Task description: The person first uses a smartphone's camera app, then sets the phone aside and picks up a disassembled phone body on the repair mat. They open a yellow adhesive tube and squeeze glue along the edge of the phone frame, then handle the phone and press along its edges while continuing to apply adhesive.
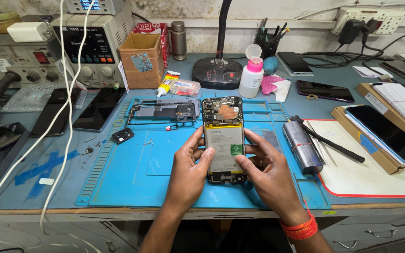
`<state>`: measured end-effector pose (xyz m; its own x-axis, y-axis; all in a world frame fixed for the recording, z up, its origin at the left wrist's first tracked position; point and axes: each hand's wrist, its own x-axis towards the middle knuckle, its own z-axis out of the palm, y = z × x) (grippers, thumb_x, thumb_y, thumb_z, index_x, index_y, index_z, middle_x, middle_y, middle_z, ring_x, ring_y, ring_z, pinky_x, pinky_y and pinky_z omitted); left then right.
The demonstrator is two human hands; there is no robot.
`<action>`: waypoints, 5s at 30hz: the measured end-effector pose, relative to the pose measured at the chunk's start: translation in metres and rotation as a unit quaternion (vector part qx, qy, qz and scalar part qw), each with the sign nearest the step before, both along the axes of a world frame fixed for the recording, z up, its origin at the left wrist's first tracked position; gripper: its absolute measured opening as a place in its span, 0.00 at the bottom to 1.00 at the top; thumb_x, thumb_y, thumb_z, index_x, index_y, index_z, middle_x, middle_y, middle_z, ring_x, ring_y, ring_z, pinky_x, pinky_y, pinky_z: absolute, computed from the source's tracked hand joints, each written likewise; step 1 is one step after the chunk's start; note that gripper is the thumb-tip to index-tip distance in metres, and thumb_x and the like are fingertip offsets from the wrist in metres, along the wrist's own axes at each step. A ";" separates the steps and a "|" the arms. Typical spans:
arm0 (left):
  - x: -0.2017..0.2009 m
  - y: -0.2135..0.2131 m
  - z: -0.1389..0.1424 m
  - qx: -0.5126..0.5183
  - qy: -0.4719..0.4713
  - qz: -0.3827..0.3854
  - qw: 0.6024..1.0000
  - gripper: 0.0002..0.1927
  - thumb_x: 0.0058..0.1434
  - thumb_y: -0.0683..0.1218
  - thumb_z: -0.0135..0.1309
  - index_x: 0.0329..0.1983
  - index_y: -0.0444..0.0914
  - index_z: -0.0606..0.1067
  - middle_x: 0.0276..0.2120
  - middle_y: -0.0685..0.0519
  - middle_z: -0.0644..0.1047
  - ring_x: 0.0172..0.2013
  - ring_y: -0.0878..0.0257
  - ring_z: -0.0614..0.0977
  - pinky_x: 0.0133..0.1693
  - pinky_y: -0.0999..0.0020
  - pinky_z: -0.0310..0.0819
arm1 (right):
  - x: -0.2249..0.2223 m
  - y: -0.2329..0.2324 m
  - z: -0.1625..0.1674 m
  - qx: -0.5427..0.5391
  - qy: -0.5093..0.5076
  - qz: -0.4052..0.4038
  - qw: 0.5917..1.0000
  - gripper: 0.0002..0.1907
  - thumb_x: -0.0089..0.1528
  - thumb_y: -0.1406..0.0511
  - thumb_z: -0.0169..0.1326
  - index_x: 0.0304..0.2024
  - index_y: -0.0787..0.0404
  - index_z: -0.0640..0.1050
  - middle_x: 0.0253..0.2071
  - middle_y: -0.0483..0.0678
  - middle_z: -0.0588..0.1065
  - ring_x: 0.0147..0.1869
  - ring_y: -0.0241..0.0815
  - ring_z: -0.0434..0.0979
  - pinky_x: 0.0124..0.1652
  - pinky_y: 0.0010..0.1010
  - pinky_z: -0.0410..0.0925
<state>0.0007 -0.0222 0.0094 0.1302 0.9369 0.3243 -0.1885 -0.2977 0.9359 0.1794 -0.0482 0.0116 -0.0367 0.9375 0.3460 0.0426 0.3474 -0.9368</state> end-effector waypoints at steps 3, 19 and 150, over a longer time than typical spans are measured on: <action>-0.001 -0.001 -0.001 0.001 -0.023 -0.050 0.999 0.40 0.66 0.43 0.51 0.78 0.33 0.49 0.60 0.47 0.75 0.50 0.64 0.79 0.51 0.68 0.77 | 0.000 -0.004 0.001 -0.018 -0.037 -0.026 0.999 0.34 0.59 0.69 0.61 0.68 0.58 0.70 0.46 0.47 0.80 0.44 0.33 0.79 0.39 0.26 0.74; -0.013 -0.008 0.005 -0.028 -0.076 -0.128 0.988 0.51 0.55 0.47 0.67 0.77 0.36 0.52 0.58 0.46 0.73 0.55 0.60 0.77 0.56 0.64 0.75 | -0.009 -0.012 0.021 0.067 -0.130 0.107 0.983 0.30 0.58 0.65 0.61 0.63 0.60 0.74 0.64 0.47 0.73 0.58 0.38 0.79 0.41 0.25 0.77; -0.029 -0.012 0.029 -0.033 0.018 -0.082 0.996 0.50 0.49 0.42 0.68 0.75 0.38 0.57 0.50 0.46 0.74 0.51 0.63 0.79 0.43 0.61 0.84 | -0.002 -0.013 0.015 0.079 -0.059 0.043 0.994 0.25 0.61 0.72 0.56 0.62 0.62 0.72 0.57 0.50 0.74 0.52 0.40 0.81 0.44 0.30 0.80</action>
<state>-0.0287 -0.0341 0.0385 0.2927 0.9215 0.2553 -0.1960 -0.2036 0.9593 0.1770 -0.0609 0.0268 -0.1634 0.8630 0.4781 0.1121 0.4977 -0.8601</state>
